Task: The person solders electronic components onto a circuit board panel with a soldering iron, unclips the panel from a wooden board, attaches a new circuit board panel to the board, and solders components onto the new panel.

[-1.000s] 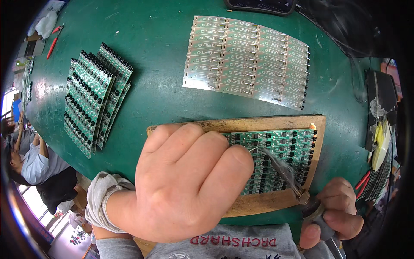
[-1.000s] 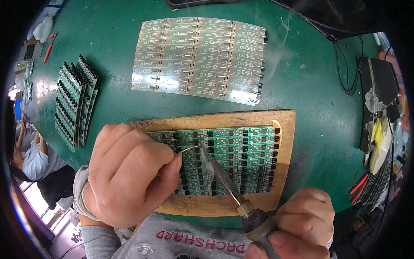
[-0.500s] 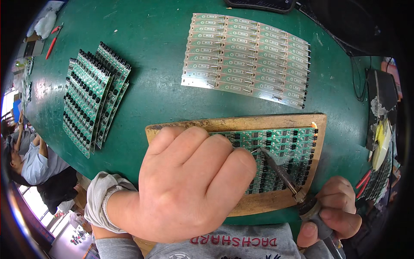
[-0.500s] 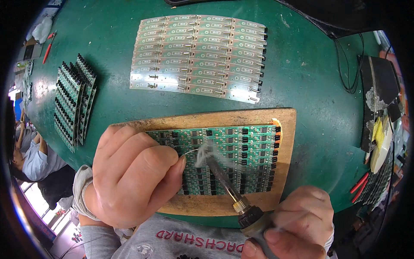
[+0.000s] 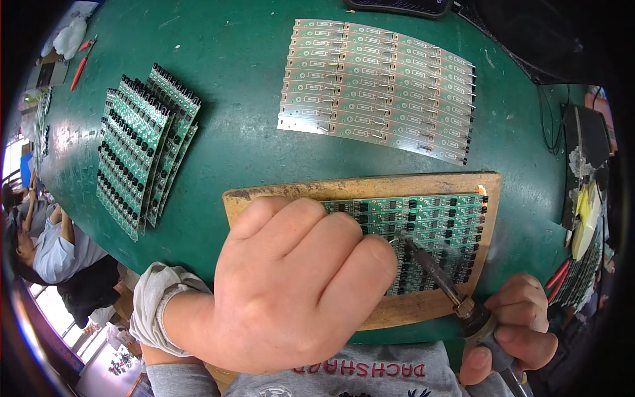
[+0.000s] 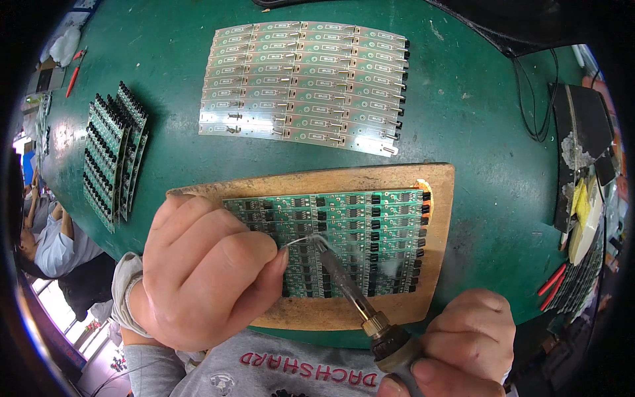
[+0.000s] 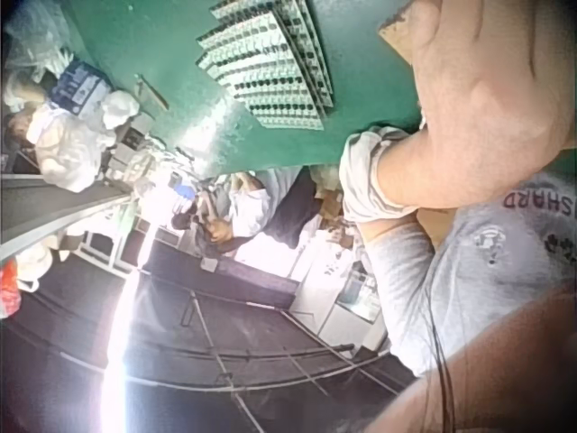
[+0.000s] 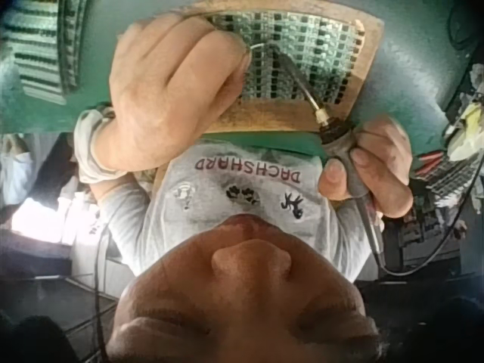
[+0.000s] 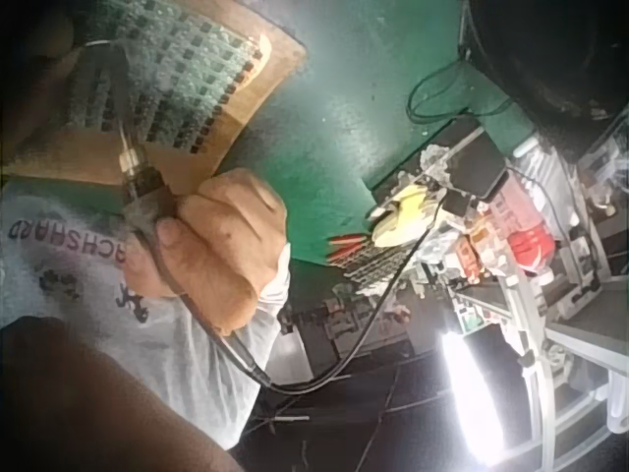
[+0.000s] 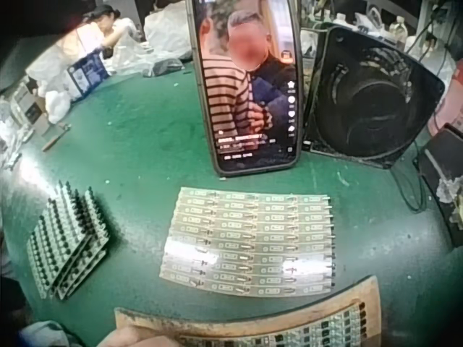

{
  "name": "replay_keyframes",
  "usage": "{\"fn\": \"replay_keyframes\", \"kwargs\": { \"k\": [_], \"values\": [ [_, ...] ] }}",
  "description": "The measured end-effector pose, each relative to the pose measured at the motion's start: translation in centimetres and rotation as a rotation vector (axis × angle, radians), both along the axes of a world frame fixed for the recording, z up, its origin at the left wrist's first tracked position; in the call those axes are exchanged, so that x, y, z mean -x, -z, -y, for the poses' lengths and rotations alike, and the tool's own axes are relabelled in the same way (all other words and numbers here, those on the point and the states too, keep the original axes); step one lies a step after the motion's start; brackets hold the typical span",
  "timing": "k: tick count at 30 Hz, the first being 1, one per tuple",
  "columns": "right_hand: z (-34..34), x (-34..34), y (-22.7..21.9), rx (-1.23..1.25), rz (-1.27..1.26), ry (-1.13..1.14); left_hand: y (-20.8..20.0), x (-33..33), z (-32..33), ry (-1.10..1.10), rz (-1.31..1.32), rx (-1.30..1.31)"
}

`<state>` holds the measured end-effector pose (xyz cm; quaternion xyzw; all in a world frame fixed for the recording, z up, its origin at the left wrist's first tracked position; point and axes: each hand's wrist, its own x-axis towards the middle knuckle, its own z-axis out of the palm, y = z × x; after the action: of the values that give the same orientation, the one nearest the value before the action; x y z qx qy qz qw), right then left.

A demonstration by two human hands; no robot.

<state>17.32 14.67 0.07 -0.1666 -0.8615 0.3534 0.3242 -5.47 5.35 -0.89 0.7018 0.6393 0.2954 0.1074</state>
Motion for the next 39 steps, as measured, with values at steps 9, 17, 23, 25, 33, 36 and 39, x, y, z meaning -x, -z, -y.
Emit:
{"fn": "replay_keyframes", "kwargs": {
  "k": [9,17,23,25,33,36,39],
  "values": [
    [0.3,0.7,-0.3,0.028,0.058,0.01,0.0,-0.1,0.0,0.0,0.002,0.009],
    [0.0,0.2,0.0,-0.01,0.02,0.03,0.0,-0.3,0.1,-0.011,-0.004,0.013],
    [-0.1,0.2,-0.2,0.021,0.043,-0.023,0.0,-0.3,0.1,0.003,-0.005,0.037],
    [-0.4,0.2,-0.2,0.02,0.068,-0.058,0.1,-0.3,0.1,0.001,-0.015,0.032],
    [-0.2,0.3,-0.4,0.006,0.071,-0.042,0.3,-0.3,0.2,0.006,0.005,0.014],
    [-0.1,0.2,-0.3,0.004,0.068,-0.041,0.4,-0.4,0.2,0.01,0.006,0.015],
    [-0.1,0.1,-0.1,0.017,0.064,-0.039,0.3,-0.4,0.4,0.008,-0.002,0.033]
  ]
}}
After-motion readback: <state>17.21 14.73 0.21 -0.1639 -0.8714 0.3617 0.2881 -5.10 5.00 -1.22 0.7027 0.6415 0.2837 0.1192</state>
